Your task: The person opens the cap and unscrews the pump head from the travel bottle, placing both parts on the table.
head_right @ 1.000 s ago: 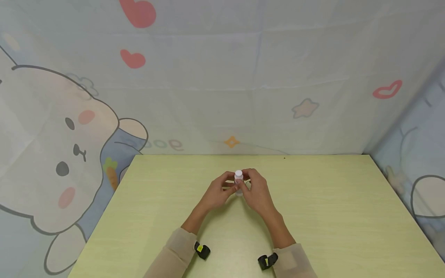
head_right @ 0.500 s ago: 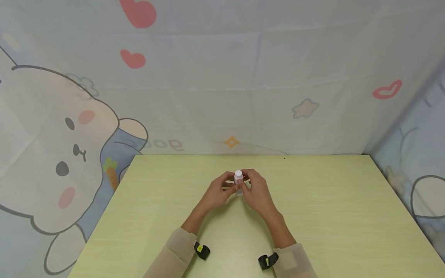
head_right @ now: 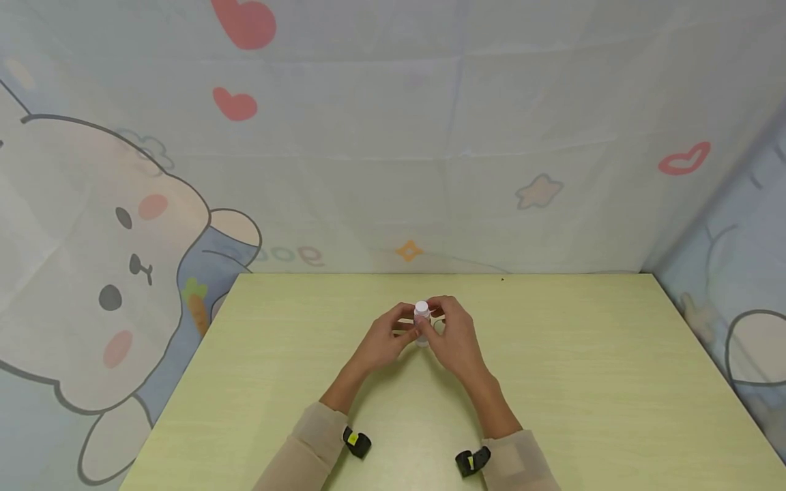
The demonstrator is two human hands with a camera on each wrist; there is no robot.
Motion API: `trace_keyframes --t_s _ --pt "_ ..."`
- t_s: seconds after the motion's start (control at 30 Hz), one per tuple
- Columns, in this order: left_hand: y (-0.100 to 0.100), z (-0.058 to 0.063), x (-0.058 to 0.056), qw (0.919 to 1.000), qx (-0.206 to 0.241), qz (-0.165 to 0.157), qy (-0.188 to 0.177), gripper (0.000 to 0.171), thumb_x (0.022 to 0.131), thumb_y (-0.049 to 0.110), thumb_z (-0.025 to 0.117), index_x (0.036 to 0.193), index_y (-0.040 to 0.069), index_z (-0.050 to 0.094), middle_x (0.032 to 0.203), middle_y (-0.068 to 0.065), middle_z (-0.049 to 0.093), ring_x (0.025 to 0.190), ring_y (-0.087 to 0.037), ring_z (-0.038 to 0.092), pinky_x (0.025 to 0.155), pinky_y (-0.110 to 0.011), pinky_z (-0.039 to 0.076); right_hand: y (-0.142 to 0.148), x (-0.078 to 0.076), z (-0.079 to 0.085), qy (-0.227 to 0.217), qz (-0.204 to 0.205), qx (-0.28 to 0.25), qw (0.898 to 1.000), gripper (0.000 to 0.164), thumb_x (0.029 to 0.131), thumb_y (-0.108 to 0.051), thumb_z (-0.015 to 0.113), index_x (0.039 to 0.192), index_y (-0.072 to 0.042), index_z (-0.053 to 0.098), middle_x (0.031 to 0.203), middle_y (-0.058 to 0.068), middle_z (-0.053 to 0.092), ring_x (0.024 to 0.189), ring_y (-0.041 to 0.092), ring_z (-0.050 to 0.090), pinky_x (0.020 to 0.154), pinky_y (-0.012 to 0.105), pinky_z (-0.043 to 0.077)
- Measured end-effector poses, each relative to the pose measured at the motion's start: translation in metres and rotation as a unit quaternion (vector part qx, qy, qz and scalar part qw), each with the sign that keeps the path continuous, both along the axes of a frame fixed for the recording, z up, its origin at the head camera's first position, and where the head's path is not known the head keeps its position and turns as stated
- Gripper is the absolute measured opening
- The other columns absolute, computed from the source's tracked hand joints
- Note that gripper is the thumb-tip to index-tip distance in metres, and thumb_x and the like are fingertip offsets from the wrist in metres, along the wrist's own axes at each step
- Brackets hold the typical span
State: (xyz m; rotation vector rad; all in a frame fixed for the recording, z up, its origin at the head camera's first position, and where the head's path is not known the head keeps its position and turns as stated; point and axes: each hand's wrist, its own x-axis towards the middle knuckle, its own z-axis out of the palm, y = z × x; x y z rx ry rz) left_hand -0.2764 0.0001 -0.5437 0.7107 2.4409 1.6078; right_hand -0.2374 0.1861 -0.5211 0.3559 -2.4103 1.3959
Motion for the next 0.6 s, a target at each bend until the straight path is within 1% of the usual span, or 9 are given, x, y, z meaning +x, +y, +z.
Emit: trace_keyframes --t_s 0.17,0.27,0.47,0.6 --pt "0.0003 0.0002 0.0007 1.0000 0.001 0.000 -0.002 0.033 0.106 0.030 0.068 0.138 0.022 0.062 0.137 -0.004 0.068 0.119 -0.028 0.070 0.097 -0.044 0.059 -0.0020 -0.0005 -0.0020 0.006 -0.013 -0.009 1.000 0.029 0.100 -0.022 0.077 0.121 -0.005 0.066 0.116 0.008 0.070 0.108 0.029 0.066 0.091 0.051 0.055" --pt "0.0004 0.0002 0.0009 1.0000 0.000 0.001 -0.001 0.032 0.106 0.030 0.068 0.137 0.023 0.063 0.137 -0.004 0.068 0.119 -0.027 0.070 0.097 -0.044 0.059 -0.0032 -0.0005 -0.0018 0.007 -0.015 -0.006 1.000 0.028 0.101 -0.021 0.077 0.120 -0.004 0.066 0.115 0.009 0.070 0.107 0.029 0.067 0.091 0.051 0.055" --pt "0.0000 -0.0006 0.0006 1.0000 0.001 0.001 -0.002 0.032 0.106 0.027 0.068 0.138 0.023 0.063 0.136 -0.003 0.068 0.118 -0.026 0.070 0.095 -0.040 0.060 -0.0037 0.0010 0.0008 0.008 -0.011 0.000 1.000 0.028 0.100 -0.017 0.077 0.121 -0.002 0.065 0.115 0.012 0.070 0.107 0.031 0.067 0.092 0.053 0.056" --pt "-0.0003 -0.0001 0.0008 1.0000 0.003 -0.001 -0.003 0.033 0.107 0.026 0.068 0.139 0.022 0.062 0.136 -0.004 0.067 0.119 -0.027 0.070 0.095 -0.041 0.060 -0.0029 0.0007 0.0007 0.007 0.000 0.004 1.000 0.029 0.101 -0.016 0.076 0.124 -0.001 0.065 0.117 0.012 0.070 0.109 0.030 0.066 0.094 0.053 0.056"
